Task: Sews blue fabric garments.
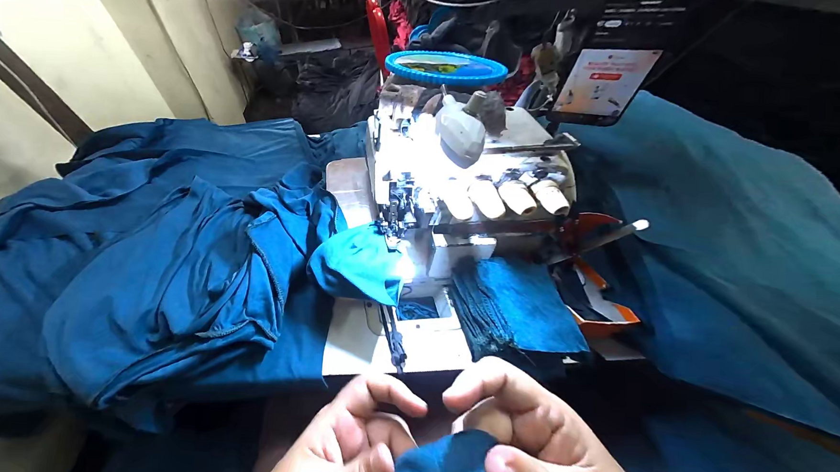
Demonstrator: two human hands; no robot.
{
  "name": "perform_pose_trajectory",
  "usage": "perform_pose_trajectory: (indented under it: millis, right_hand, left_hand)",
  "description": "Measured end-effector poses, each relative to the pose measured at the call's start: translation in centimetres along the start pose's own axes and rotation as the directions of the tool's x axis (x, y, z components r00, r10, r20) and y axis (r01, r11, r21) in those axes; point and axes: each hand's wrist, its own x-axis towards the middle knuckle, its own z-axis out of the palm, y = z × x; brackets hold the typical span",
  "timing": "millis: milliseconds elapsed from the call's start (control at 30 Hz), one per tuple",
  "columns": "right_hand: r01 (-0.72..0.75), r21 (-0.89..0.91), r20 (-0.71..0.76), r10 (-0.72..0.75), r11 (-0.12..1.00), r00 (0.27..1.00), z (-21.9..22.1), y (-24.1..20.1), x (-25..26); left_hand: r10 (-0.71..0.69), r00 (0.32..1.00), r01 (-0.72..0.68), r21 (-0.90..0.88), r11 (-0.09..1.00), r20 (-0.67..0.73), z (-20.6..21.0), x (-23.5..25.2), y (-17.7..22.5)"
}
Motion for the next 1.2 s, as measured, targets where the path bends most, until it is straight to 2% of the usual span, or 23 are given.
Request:
perform_pose_trajectory:
  millis: [67,200,300,400,467,500,567,633,700,767,800,867,967,1033,1100,1133,1200]
  right_hand:
    - [0.024,0.030,-0.030,-0.023,0.999,0.999,0.0,0.1,0.0]
    - [-0.025,0.009,-0.012,0.026,1.000,1.000,0.1,0.7,-0.2]
    - [-0.034,0.003,-0.005,0.034,0.999,0.999,0.2,0.8,-0.2]
    - [-0.024,0.087,-0.101,0.033,0.996,0.994,0.6,0.5,0.0]
    - [-0.020,0.066,-0.130,0.029,0.998,0.991,1.1,0.6,0.0]
    - [-0.016,-0.001,-0.119,0.016,1.000,0.993,1.3,0.8,0.0]
    - [0.016,-0.248,-0.067,-0.033,0.969,0.997,1.3,1.5,-0.3]
    - [0.013,-0.555,-0.093,-0.077,0.832,0.993,1.6,1.9,-0.4]
    - [-0.037,-0.764,-0.162,-0.135,0.644,0.978,1.9,2.2,-0.4]
    - [-0.066,-0.838,-0.189,-0.175,0.542,0.966,1.8,2.5,-0.4]
    - [-0.064,-0.855,-0.172,-0.166,0.514,0.971,1.6,2.7,-0.4]
    - [-0.036,-0.874,-0.090,-0.088,0.484,0.992,1.2,3.0,-0.2]
    - [-0.018,-0.859,-0.057,-0.060,0.511,0.997,1.5,3.2,1.2]
    - [-0.015,-0.830,-0.142,-0.186,0.558,0.972,1.7,3.4,3.1]
    - [-0.047,-0.773,-0.303,-0.304,0.632,0.903,1.0,4.2,5.7]
    - [-0.093,-0.747,-0.391,-0.323,0.658,0.862,0.3,4.6,7.0]
    - [-0.220,-0.731,-0.528,-0.331,0.646,0.782,-1.1,5.4,8.8]
  left_hand:
    - [-0.057,0.998,0.058,-0.010,0.998,0.041,0.2,-0.2,-0.1]
    - [0.073,0.997,-0.073,-0.012,0.997,0.000,-0.2,-0.3,0.1]
    - [0.065,0.998,-0.064,-0.023,0.998,0.020,-0.2,-0.2,0.4]
    - [0.027,0.999,-0.027,-0.004,1.000,-0.043,0.3,-0.3,0.3]
    - [0.071,0.992,-0.073,-0.017,0.997,-0.102,0.4,-0.4,0.2]
    - [0.105,0.987,-0.112,-0.055,0.992,-0.118,0.3,-0.5,0.1]
    - [0.152,0.984,-0.166,-0.186,0.968,-0.090,-0.4,-0.5,-0.1]
    - [0.175,0.984,-0.179,-0.213,0.961,-0.040,-1.0,-0.4,-0.4]
    - [0.176,0.982,-0.182,-0.094,0.979,-0.075,-0.9,-0.5,-0.6]
    - [0.188,0.959,-0.156,0.161,0.975,-0.213,-0.4,-0.9,-0.6]
    - [0.230,0.936,-0.123,0.366,0.923,-0.266,-0.4,-1.0,-0.7]
    - [0.311,0.915,-0.059,0.676,0.735,-0.258,-1.5,-1.0,-0.8]
    - [0.398,0.908,-0.102,0.850,0.518,-0.133,-3.0,0.8,1.4]
    - [0.489,0.872,-0.130,0.947,0.295,-0.033,-3.7,3.5,3.4]
    - [0.593,0.804,-0.043,0.999,-0.020,0.047,-4.8,7.2,4.5]
    - [0.596,0.801,0.011,0.993,-0.117,0.062,-5.5,9.0,4.9]
    - [0.544,0.838,0.088,0.977,-0.196,0.034,-6.9,12.0,5.2]
